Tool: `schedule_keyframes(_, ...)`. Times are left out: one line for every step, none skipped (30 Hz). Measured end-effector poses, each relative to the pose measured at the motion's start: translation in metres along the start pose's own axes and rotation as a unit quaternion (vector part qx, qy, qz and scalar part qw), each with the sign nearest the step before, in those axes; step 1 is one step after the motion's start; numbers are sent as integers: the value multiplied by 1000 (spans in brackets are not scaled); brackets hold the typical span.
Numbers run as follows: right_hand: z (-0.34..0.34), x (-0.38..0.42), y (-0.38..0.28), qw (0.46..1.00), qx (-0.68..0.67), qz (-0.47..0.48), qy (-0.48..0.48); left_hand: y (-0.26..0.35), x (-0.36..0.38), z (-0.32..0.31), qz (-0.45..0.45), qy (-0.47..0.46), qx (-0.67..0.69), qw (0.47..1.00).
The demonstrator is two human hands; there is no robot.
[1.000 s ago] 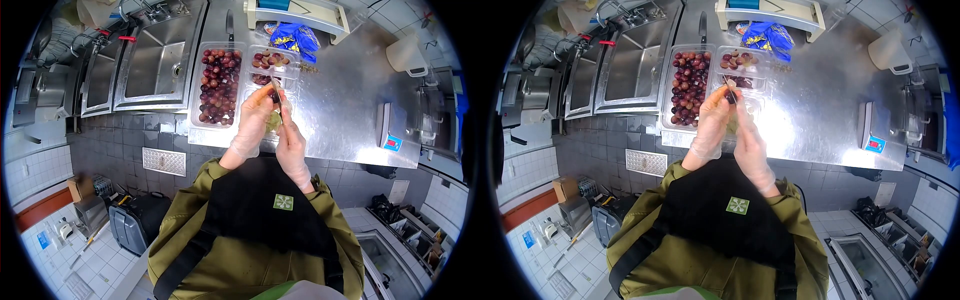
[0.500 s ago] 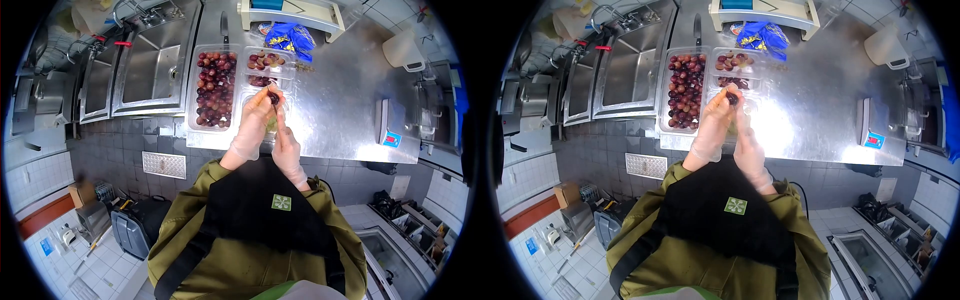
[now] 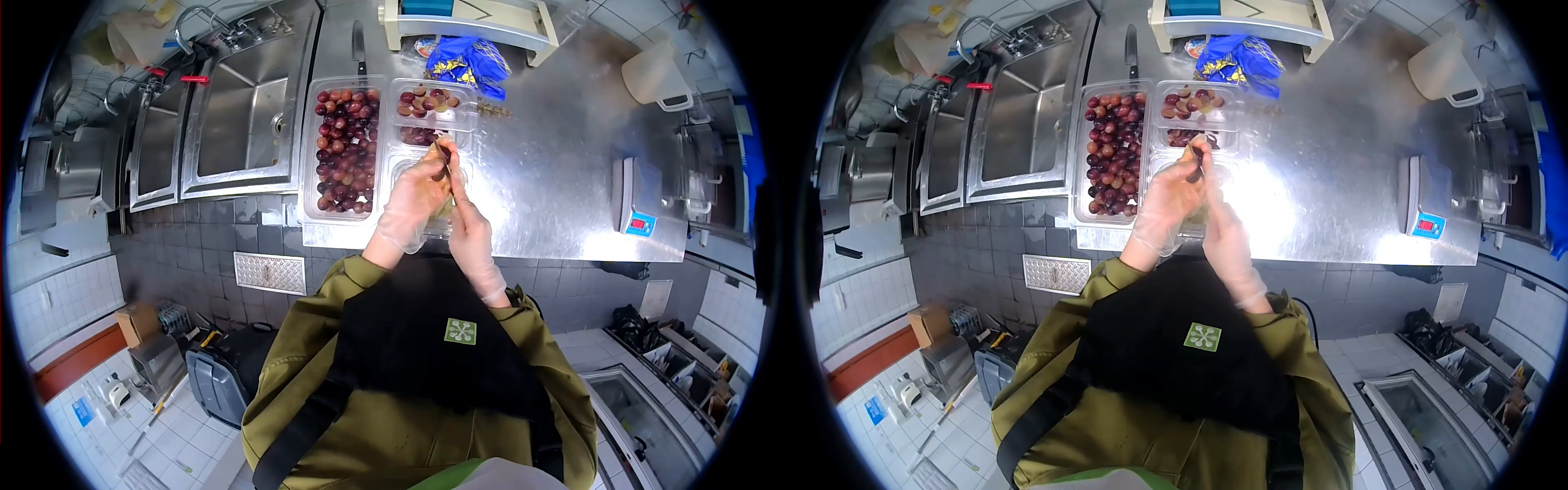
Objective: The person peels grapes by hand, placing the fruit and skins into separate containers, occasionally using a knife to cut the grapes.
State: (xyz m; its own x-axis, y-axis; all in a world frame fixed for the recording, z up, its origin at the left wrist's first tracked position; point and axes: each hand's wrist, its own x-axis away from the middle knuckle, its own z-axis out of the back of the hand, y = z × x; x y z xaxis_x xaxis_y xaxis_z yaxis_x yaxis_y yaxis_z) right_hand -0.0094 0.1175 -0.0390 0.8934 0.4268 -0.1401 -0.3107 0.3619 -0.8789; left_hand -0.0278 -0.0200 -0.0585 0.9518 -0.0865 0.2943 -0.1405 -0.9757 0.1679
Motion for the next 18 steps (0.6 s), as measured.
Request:
schedule_keyframes(2,-4,-5,999,-46,-6,0,1,-1,0,4,-17,12,1000)
schedule_keyframes(5,-5,-6,996,-67,-48,-25,3,-2,-2,8,4,25,1000)
schedule_keyframes(7,-6,-6,991,-88,-89,-51,4,-4,-5,11,24,37,999)
schedule_keyframes(9,-5,-4,991,-87,-92,-54,6,-6,-7,14,45,50,998)
schedule_keyframes(11,-6,-2,990,-85,-94,-58,8,-12,-2,22,7,81,996)
schedule_keyframes(11,-4,2,996,-62,-58,-40,11,-19,0,31,-32,112,993)
schedule_keyframes(11,-3,5,999,-38,-21,-22,14,-26,1,39,-69,143,987)
schedule_keyframes(15,-1,6,999,-28,-20,-30,18,-32,3,14,-32,132,991)
schedule_keyframes(20,1,4,999,-17,-20,-37,20,-43,0,-35,-12,42,998)
schedule_keyframes(24,4,4,999,-5,-20,-44,21,-56,-3,-83,7,-48,995)
schedule_keyframes(26,6,4,999,0,-13,-35,22,-69,-5,-130,25,-138,981)
schedule_keyframes(26,7,4,1000,5,-5,-26,18,-83,-7,-172,75,-315,930)
schedule_keyframes(27,8,4,1000,9,3,-19,15,-97,-1,-290,49,-502,813)
schedule_keyframes(28,8,3,1000,5,-5,-16,11,-110,10,-390,21,-658,644)
schedule_keyframes(30,8,2,1000,0,-12,-15,9,-117,14,-465,-6,-772,434)
schedule_keyframes(32,8,2,1000,-4,-19,-14,9,-123,18,-440,-44,-813,380)
schedule_keyframes(32,8,2,1000,4,-7,-2,11,-127,23,-412,-80,-849,322)
schedule_keyframes(33,9,2,1000,10,6,8,14,-129,26,-379,-112,-881,262)
